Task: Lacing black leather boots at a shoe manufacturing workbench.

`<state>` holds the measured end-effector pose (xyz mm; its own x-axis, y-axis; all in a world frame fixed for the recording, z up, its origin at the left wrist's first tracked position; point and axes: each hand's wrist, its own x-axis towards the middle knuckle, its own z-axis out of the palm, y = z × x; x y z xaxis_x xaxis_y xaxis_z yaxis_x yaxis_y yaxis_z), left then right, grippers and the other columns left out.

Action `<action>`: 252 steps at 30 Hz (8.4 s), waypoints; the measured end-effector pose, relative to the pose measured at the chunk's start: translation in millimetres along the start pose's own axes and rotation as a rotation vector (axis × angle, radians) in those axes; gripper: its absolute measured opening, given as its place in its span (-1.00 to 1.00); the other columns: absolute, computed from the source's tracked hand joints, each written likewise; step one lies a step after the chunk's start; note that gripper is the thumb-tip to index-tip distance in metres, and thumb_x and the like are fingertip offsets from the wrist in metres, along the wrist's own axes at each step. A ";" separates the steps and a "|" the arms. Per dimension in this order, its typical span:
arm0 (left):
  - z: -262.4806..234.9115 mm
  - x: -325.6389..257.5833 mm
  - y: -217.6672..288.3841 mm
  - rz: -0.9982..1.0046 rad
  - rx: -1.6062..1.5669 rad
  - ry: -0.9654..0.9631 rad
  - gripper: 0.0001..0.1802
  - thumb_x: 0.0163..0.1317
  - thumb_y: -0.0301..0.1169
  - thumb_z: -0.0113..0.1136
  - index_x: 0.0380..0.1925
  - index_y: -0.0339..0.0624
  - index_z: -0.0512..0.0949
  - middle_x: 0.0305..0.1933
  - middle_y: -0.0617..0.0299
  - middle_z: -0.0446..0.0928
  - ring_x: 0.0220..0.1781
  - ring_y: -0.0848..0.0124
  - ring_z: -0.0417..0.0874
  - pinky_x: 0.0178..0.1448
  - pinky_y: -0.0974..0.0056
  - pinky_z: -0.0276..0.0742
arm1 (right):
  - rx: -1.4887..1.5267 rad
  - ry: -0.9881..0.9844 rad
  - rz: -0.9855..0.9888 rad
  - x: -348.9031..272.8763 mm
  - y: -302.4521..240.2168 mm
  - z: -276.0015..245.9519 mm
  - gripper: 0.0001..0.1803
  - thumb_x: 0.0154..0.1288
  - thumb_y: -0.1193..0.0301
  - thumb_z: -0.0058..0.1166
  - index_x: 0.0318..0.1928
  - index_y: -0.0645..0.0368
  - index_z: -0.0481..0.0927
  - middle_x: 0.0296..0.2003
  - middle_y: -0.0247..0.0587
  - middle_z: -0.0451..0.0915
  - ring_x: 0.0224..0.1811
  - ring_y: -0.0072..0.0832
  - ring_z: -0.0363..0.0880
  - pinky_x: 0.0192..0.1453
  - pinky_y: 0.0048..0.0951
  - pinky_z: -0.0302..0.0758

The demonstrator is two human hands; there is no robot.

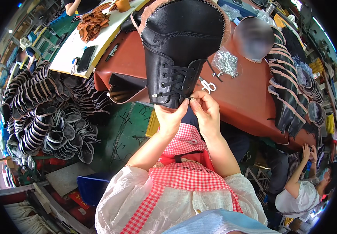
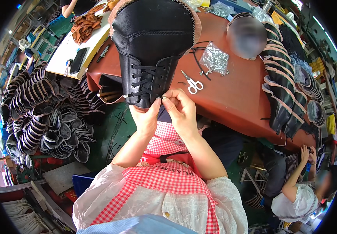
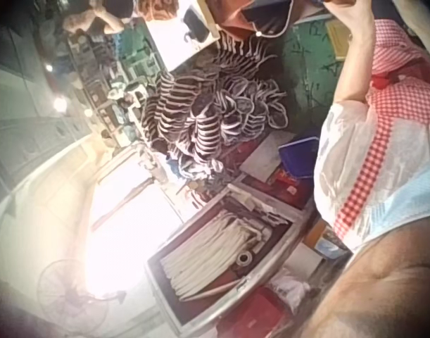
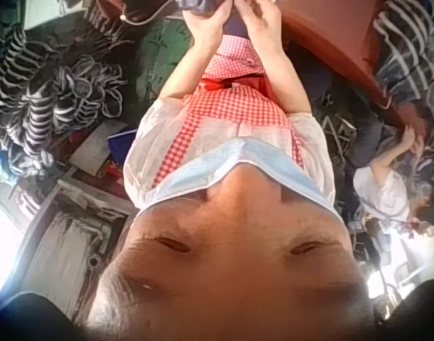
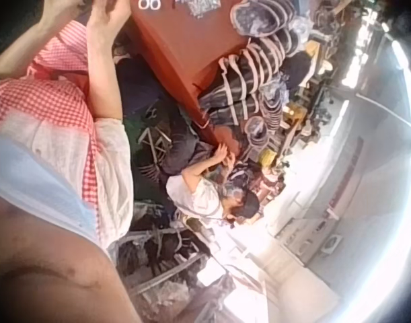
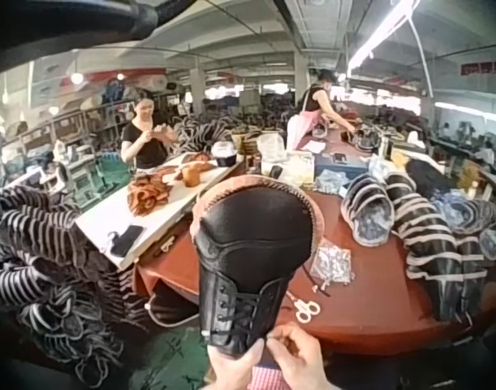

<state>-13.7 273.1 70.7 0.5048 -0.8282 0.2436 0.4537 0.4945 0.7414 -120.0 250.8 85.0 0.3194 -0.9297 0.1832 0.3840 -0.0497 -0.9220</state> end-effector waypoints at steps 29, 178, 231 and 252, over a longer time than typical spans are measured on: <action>4.3 156.8 -90.4 0.577 0.793 -0.631 -0.71 0.11 -0.41 0.31 -0.13 -0.18 0.59 -0.07 0.09 0.59 0.06 0.11 0.56 0.18 0.12 0.47 | -0.528 -0.053 0.030 138.1 -109.2 -140.1 -0.56 0.26 0.35 0.21 0.05 0.39 0.51 -0.08 -0.21 0.62 -0.06 -0.51 0.55 0.10 -0.42 0.46; 81.4 -66.4 -5.0 0.849 0.471 -1.137 -0.65 -0.13 -0.61 0.41 -0.23 -0.20 0.69 -0.38 0.22 0.53 -0.36 0.32 0.60 -0.08 0.11 0.70 | -0.940 0.337 -0.754 -145.1 -76.6 -90.7 -0.84 0.17 0.65 -0.03 -0.27 0.32 0.60 -0.51 -0.18 0.58 -0.55 -0.42 0.52 -0.48 -0.49 0.46; 78.0 -57.3 -7.7 0.760 0.467 -1.090 -0.62 -0.16 -0.66 0.34 -0.21 -0.30 0.65 -0.32 0.20 0.54 -0.33 0.33 0.59 -0.05 0.16 0.70 | -0.921 0.214 -0.671 -132.2 -82.1 -96.8 -0.90 0.17 0.66 0.08 -0.28 0.36 0.59 -0.50 -0.10 0.54 -0.59 -0.34 0.52 -0.55 -0.47 0.43; 73.9 -48.6 -11.3 0.913 0.486 -1.174 -0.58 -0.18 -0.60 0.27 -0.18 -0.30 0.66 -0.28 0.21 0.55 -0.29 0.33 0.61 -0.01 0.13 0.69 | -0.816 0.186 -0.533 -138.0 -82.5 -97.8 -0.90 0.17 0.64 0.04 -0.31 0.36 0.60 -0.56 -0.11 0.53 -0.58 -0.37 0.49 -0.49 -0.46 0.39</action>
<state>-97.7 288.2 96.7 -0.4722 -0.1557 0.8676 -0.0636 0.9877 0.1427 -280.4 347.6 102.4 0.1100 -0.7517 0.6503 -0.2987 -0.6490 -0.6997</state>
